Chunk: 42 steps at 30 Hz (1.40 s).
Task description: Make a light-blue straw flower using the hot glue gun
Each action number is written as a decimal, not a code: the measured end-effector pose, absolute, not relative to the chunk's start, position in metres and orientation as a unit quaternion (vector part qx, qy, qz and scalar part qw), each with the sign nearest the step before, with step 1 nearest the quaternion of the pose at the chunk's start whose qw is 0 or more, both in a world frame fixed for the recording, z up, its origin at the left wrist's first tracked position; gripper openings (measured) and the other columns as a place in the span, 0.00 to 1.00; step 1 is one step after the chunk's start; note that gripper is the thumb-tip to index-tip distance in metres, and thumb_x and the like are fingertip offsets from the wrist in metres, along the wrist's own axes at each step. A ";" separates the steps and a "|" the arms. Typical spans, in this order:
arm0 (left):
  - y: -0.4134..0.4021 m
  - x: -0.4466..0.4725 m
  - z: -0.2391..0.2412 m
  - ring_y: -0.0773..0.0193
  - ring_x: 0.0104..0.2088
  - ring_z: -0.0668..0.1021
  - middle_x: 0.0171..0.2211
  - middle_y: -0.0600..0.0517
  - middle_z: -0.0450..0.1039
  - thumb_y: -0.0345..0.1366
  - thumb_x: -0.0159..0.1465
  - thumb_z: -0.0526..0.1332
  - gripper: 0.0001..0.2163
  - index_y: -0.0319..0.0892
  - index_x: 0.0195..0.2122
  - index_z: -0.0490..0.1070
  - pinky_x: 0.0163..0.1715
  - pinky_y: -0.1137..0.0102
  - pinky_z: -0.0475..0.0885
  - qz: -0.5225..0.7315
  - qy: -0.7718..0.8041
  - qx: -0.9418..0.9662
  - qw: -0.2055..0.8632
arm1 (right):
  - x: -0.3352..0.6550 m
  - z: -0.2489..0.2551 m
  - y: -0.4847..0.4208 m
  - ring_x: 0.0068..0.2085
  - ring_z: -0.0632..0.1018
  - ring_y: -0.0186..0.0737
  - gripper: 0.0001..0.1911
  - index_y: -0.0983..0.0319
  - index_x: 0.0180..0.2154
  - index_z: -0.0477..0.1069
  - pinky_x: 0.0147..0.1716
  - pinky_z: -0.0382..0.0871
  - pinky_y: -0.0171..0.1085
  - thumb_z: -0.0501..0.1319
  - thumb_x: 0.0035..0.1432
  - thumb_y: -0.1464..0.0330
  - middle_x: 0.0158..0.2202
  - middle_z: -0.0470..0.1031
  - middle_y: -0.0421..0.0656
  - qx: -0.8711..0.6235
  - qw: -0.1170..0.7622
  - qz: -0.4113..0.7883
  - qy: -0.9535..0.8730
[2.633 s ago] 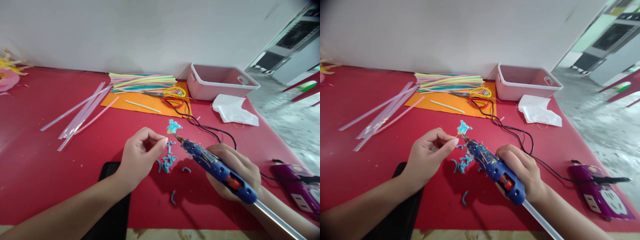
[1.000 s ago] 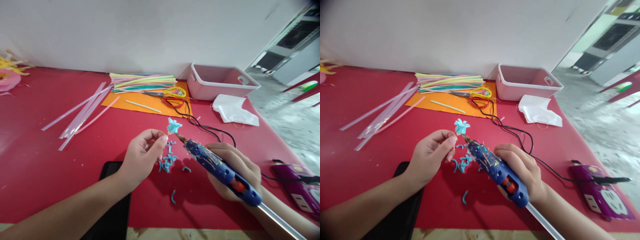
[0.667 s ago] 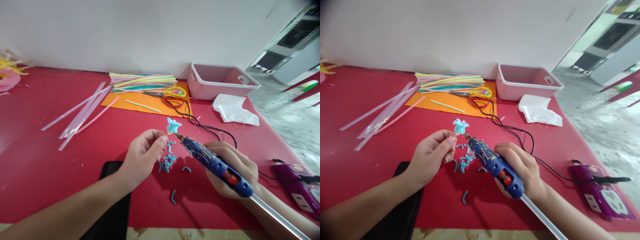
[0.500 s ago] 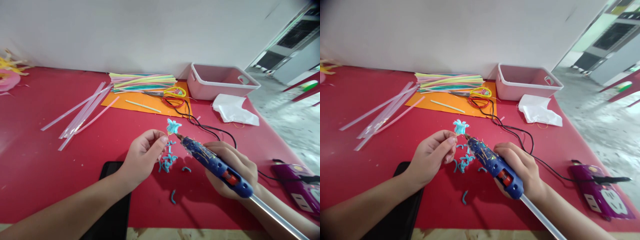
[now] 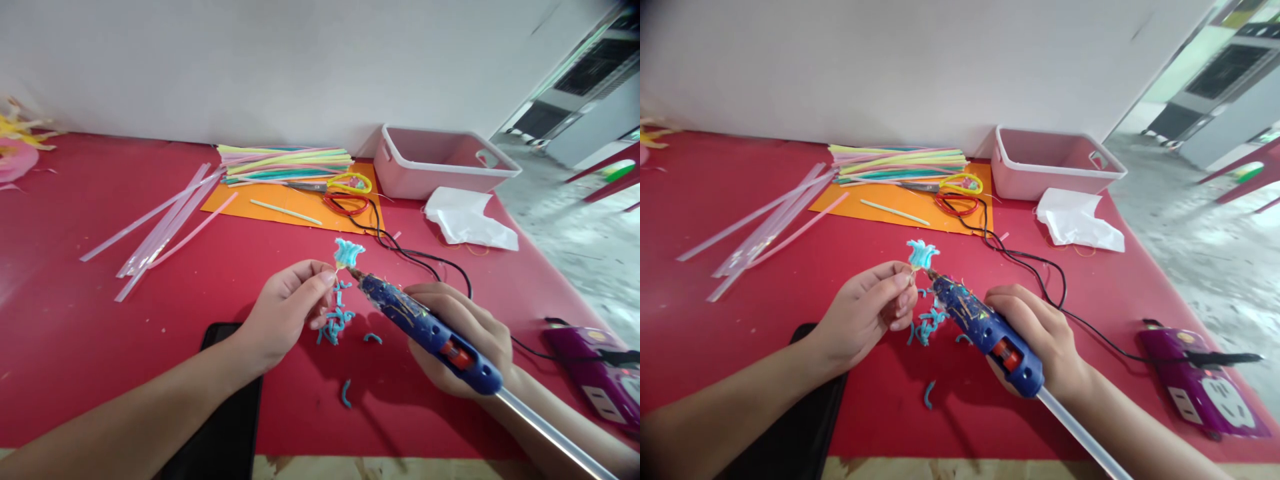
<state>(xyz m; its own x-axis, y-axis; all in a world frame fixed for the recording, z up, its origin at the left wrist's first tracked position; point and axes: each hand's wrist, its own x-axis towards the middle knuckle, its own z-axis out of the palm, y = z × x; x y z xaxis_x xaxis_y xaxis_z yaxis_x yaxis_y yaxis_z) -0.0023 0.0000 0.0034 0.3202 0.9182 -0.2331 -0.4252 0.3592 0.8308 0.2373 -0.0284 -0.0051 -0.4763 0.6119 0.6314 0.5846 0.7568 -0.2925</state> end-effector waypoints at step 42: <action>-0.009 -0.005 0.005 0.74 0.22 0.65 0.23 0.59 0.64 0.39 0.65 0.63 0.09 0.41 0.31 0.68 0.21 0.78 0.62 0.474 0.505 0.530 0.489 | 0.236 -0.004 -0.030 0.37 0.82 0.44 0.15 0.65 0.47 0.68 0.34 0.81 0.37 0.62 0.57 0.71 0.39 0.77 0.51 -0.350 0.365 0.018 -0.863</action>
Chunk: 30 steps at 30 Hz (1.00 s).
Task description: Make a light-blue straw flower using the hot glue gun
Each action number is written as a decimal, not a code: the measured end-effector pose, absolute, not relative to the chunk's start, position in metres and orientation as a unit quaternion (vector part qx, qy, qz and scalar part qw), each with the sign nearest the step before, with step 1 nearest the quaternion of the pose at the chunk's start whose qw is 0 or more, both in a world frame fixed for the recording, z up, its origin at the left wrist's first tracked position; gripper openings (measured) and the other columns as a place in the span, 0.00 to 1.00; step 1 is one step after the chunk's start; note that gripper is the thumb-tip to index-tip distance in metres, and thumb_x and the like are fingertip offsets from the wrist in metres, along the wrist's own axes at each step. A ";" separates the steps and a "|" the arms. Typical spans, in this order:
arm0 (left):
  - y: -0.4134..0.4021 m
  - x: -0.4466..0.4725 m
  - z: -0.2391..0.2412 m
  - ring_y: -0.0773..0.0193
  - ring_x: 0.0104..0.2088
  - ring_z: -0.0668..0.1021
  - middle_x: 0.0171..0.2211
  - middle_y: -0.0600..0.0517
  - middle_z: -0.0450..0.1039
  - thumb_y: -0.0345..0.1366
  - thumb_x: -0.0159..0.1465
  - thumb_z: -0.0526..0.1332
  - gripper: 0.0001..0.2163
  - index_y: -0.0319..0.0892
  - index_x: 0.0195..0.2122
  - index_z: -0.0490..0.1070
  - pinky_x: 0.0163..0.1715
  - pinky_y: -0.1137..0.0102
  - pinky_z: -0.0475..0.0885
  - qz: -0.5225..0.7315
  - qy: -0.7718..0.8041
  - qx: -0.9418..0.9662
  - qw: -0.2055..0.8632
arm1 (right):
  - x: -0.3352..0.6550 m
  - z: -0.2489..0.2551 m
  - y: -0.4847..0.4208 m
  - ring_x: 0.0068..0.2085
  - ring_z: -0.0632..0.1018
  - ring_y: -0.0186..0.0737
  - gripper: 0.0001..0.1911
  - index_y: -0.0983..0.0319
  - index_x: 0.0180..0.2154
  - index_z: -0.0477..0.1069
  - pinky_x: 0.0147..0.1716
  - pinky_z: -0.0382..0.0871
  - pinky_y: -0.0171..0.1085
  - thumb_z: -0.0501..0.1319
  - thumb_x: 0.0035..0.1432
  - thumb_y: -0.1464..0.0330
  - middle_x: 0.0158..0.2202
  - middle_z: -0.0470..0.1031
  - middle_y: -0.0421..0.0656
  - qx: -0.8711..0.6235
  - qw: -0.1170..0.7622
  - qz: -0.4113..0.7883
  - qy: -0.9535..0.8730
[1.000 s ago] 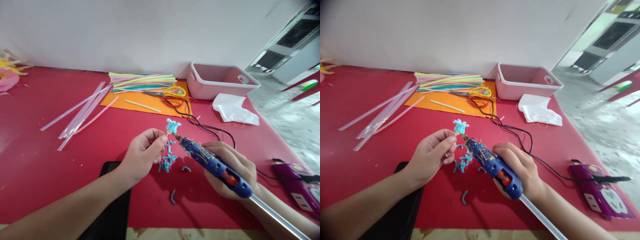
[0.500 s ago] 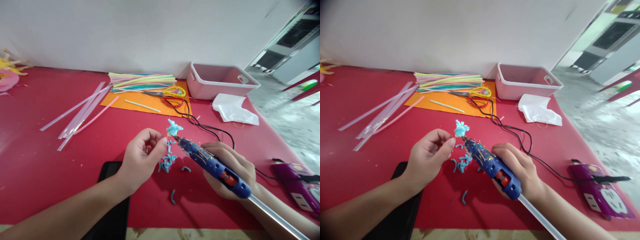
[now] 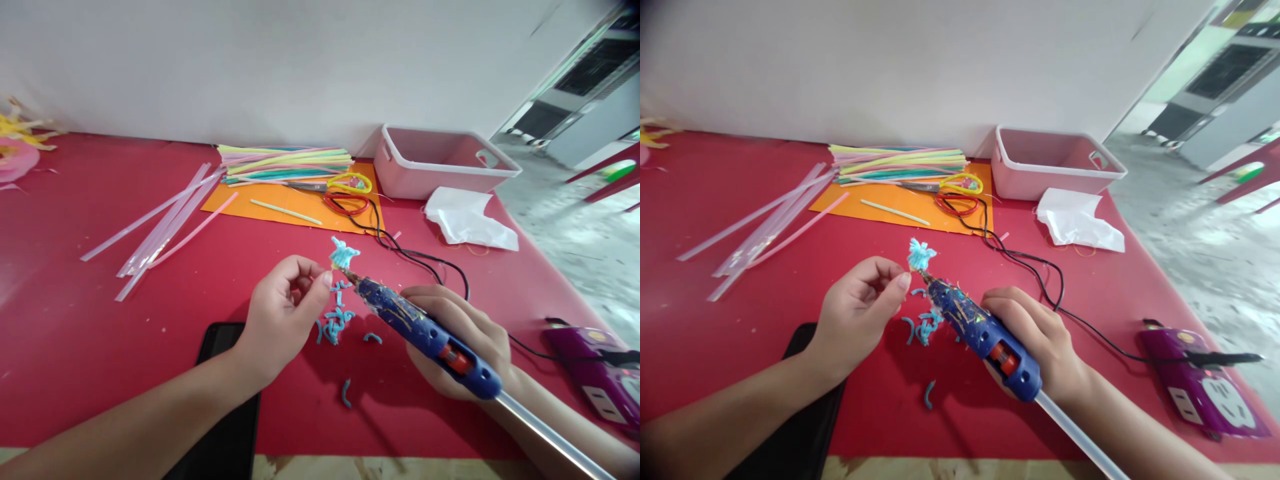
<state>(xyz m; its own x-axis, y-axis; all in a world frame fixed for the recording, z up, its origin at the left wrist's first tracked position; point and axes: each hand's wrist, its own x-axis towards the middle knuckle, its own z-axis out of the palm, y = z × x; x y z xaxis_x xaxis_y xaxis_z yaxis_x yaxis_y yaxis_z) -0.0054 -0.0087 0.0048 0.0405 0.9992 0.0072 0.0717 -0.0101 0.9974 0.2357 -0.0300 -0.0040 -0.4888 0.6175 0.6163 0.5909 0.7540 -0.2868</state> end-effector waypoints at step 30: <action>-0.001 -0.003 0.001 0.77 0.22 0.68 0.21 0.60 0.68 0.37 0.63 0.65 0.07 0.39 0.30 0.72 0.24 0.81 0.62 0.452 0.417 0.389 0.686 | 0.234 0.001 -0.029 0.29 0.76 0.36 0.08 0.63 0.40 0.66 0.28 0.74 0.33 0.59 0.57 0.74 0.32 0.71 0.44 -0.344 0.372 0.021 -0.862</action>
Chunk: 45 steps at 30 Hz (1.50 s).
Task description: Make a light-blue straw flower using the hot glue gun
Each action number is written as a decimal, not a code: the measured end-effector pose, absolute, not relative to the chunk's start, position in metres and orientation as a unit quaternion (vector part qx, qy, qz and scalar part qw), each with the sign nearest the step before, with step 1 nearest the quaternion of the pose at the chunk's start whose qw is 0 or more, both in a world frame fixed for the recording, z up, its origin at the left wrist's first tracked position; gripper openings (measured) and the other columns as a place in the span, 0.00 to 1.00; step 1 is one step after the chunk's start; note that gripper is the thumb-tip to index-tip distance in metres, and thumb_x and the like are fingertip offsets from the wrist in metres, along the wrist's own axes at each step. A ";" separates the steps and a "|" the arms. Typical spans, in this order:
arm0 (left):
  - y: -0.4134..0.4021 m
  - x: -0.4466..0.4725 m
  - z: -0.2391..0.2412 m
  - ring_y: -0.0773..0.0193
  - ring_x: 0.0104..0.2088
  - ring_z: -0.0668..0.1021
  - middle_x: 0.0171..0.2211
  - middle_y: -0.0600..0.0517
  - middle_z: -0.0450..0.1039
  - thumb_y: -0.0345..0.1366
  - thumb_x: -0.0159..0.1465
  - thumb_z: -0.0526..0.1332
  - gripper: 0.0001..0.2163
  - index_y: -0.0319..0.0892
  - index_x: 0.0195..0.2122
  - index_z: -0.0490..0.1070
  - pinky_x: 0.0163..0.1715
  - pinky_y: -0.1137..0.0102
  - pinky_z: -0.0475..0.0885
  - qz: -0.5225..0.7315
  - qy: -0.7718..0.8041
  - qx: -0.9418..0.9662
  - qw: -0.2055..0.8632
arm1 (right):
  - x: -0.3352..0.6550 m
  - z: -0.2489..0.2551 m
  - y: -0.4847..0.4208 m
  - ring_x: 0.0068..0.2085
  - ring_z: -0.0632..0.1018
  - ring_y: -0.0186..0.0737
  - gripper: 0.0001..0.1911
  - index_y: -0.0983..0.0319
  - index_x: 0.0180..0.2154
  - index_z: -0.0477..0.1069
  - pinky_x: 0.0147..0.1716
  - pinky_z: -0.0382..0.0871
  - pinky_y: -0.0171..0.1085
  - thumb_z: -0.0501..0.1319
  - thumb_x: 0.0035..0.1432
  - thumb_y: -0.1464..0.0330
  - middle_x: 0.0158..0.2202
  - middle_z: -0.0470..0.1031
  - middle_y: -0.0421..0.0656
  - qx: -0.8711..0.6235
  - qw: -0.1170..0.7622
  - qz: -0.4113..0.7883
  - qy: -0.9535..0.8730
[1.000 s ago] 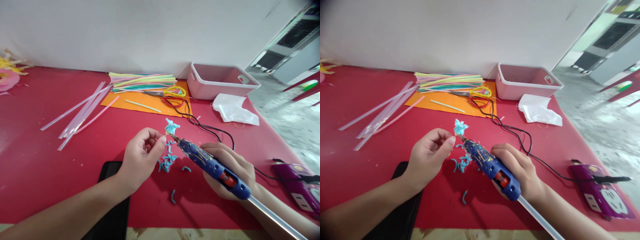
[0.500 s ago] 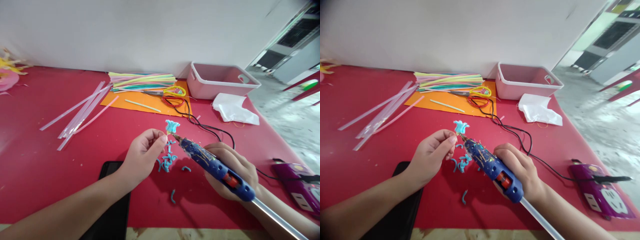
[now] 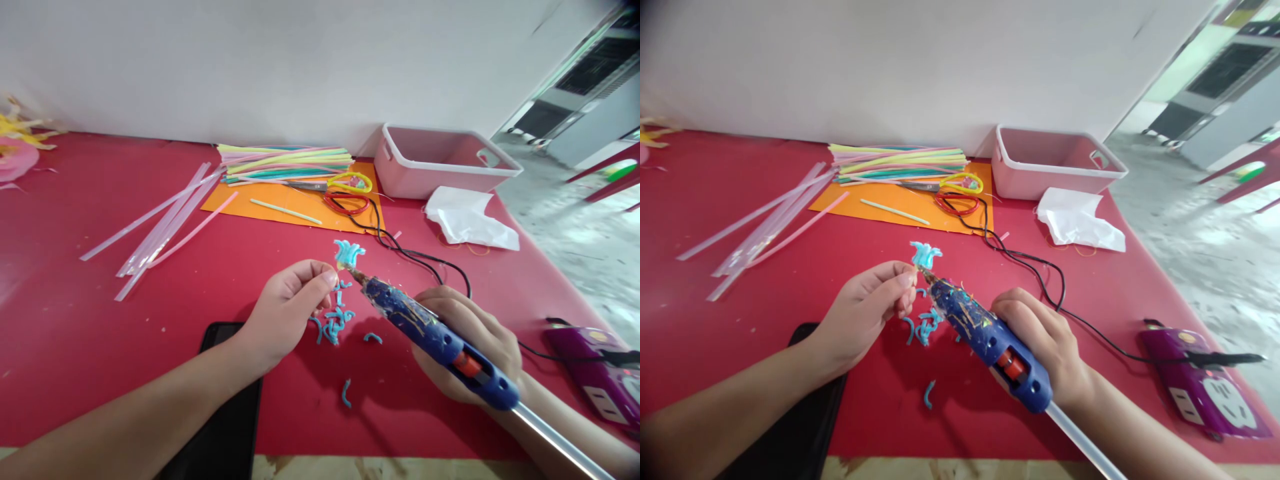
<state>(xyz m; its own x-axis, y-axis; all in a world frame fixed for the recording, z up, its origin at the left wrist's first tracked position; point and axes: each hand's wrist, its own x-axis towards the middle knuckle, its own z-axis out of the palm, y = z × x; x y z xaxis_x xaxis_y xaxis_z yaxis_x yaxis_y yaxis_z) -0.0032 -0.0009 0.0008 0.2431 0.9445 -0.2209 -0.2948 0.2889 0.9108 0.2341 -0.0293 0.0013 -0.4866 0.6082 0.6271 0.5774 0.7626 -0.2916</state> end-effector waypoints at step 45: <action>-0.007 -0.006 0.005 0.75 0.21 0.66 0.21 0.59 0.67 0.34 0.61 0.66 0.07 0.40 0.27 0.71 0.22 0.78 0.63 0.473 0.471 0.470 0.577 | 0.233 0.000 -0.031 0.38 0.80 0.41 0.13 0.66 0.46 0.68 0.36 0.79 0.36 0.60 0.58 0.74 0.39 0.74 0.51 -0.333 0.370 0.009 -0.867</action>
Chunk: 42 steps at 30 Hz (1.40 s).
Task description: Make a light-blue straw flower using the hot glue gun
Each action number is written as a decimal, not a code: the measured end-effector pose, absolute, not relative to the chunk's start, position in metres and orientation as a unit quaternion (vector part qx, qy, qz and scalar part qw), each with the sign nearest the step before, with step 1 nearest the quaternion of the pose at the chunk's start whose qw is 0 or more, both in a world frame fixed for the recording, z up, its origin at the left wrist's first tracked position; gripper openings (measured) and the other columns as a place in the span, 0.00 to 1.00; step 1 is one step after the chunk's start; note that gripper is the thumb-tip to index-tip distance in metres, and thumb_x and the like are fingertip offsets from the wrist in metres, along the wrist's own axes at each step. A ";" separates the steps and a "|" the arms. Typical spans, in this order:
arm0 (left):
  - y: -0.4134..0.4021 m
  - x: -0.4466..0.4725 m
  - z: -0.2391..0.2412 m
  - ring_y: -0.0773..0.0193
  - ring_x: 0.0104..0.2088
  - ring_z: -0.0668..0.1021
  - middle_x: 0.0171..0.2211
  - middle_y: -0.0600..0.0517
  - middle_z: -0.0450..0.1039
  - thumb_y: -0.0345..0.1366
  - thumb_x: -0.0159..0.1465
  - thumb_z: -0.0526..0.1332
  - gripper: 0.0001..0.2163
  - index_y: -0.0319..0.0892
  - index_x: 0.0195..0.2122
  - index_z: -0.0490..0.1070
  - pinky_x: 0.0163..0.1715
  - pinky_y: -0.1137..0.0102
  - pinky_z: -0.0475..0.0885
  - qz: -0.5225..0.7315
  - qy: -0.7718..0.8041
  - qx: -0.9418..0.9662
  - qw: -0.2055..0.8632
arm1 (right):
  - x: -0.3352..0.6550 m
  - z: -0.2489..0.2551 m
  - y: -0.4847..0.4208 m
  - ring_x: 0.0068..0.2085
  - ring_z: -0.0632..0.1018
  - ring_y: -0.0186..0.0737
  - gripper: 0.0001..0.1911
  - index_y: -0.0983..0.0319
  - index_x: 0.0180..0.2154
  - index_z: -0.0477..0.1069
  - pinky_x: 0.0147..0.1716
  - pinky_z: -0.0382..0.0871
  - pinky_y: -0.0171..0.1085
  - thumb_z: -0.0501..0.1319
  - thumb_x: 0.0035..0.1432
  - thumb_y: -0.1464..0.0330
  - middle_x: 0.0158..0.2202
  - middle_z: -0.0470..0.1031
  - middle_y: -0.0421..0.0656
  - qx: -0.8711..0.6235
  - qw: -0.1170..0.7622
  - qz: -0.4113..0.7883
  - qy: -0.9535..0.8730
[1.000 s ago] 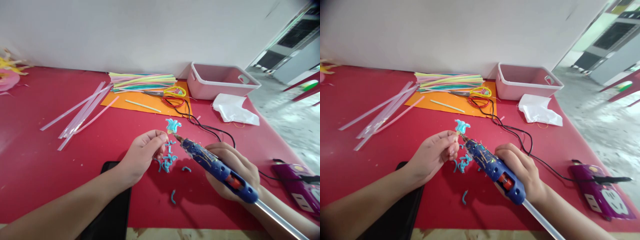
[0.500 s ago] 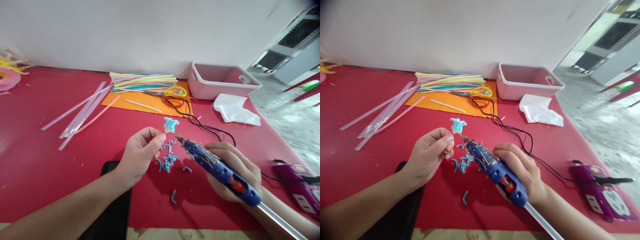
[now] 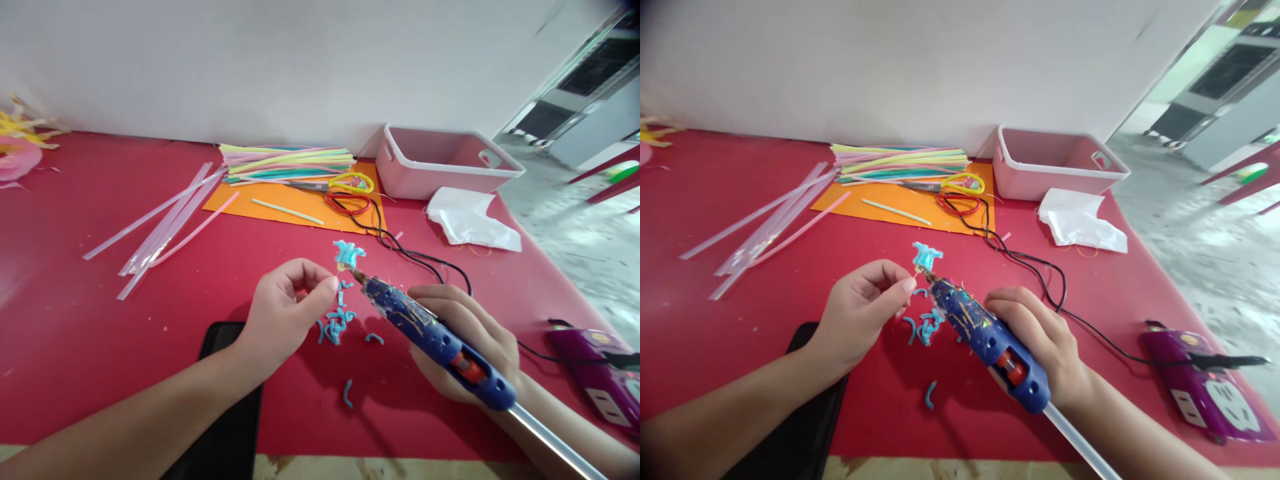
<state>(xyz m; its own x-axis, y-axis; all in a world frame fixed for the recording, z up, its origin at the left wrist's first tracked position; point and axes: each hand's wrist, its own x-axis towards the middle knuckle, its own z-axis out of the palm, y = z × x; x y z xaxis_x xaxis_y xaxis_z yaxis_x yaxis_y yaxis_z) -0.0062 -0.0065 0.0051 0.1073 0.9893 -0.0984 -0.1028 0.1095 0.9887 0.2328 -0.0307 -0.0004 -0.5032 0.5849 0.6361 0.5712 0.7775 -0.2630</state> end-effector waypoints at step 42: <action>0.001 -0.004 0.005 0.77 0.17 0.63 0.18 0.60 0.62 0.41 0.65 0.65 0.12 0.40 0.29 0.68 0.18 0.80 0.59 0.412 0.365 0.333 0.766 | 0.236 0.000 -0.030 0.40 0.82 0.44 0.15 0.65 0.48 0.69 0.38 0.81 0.38 0.60 0.57 0.77 0.41 0.77 0.52 -0.343 0.354 -0.003 -0.870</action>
